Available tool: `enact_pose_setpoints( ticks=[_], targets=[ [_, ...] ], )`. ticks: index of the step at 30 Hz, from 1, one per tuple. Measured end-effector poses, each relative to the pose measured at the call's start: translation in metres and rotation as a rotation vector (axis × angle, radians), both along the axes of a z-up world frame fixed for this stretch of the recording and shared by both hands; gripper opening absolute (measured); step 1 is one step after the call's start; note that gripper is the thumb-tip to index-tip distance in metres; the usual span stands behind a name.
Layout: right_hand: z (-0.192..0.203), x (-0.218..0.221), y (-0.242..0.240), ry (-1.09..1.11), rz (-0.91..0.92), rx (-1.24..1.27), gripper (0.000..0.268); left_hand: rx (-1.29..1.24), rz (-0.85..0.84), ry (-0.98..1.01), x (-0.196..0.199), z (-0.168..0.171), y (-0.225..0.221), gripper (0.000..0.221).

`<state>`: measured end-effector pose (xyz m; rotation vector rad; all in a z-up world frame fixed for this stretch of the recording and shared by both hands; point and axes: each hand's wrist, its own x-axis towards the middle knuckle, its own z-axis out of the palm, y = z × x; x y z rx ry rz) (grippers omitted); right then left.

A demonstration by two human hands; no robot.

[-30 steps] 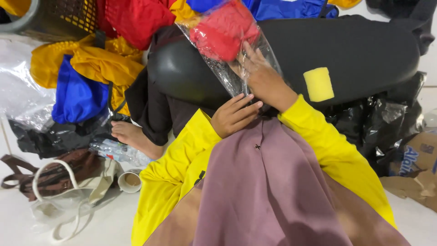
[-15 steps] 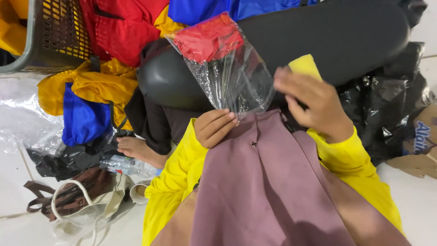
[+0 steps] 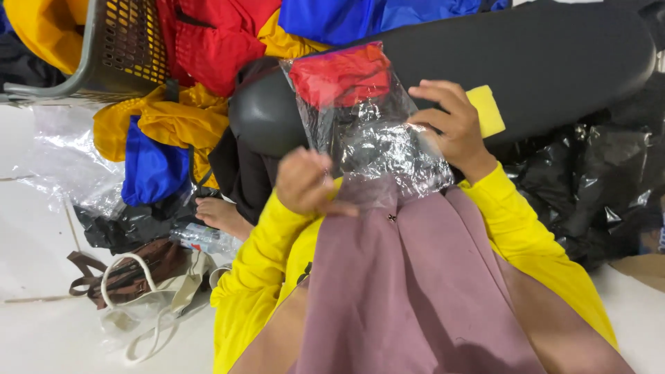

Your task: Folding a red fabric cover, placing it into a clear plastic bag, then into a black shipping bag, and trimming threads from another fabric item with scissors.

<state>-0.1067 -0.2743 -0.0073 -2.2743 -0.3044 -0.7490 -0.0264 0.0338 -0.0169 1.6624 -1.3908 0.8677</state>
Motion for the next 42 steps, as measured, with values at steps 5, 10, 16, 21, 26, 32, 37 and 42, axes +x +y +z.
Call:
enact_pose_setpoints(
  ticks=[5,10,16,21,26,32,37,42],
  targets=[
    [0.008,-0.032,0.007,0.054,0.049,0.000,0.024,0.359,0.150,0.114,0.034,0.016,-0.008,0.052],
    [0.009,-0.048,0.016,0.040,0.090,-0.033,0.018,0.274,-0.001,0.098,0.035,0.011,-0.025,0.019],
    [-0.031,-0.069,0.017,-0.109,0.229,0.282,0.040,0.206,-0.123,0.237,0.007,0.016,-0.017,0.014],
    [-0.038,-0.078,0.038,-0.009,0.296,0.793,0.037,0.208,-0.162,0.345,-0.014,-0.017,-0.006,0.017],
    [-0.034,-0.060,0.061,0.071,-0.261,0.596,0.010,0.199,0.020,0.470,-0.015,-0.040,-0.016,0.019],
    [-0.047,-0.057,0.050,0.163,-0.366,0.600,0.033,0.308,0.209,0.871,-0.011,-0.009,-0.035,0.025],
    [-0.031,-0.051,0.059,0.183,-0.403,0.551,0.038,0.380,0.383,0.963,-0.017,-0.009,-0.043,0.015],
    [-0.011,-0.054,0.060,0.208,-0.328,0.693,0.034,0.395,0.454,0.924,-0.019,0.027,-0.052,0.047]
  ],
)
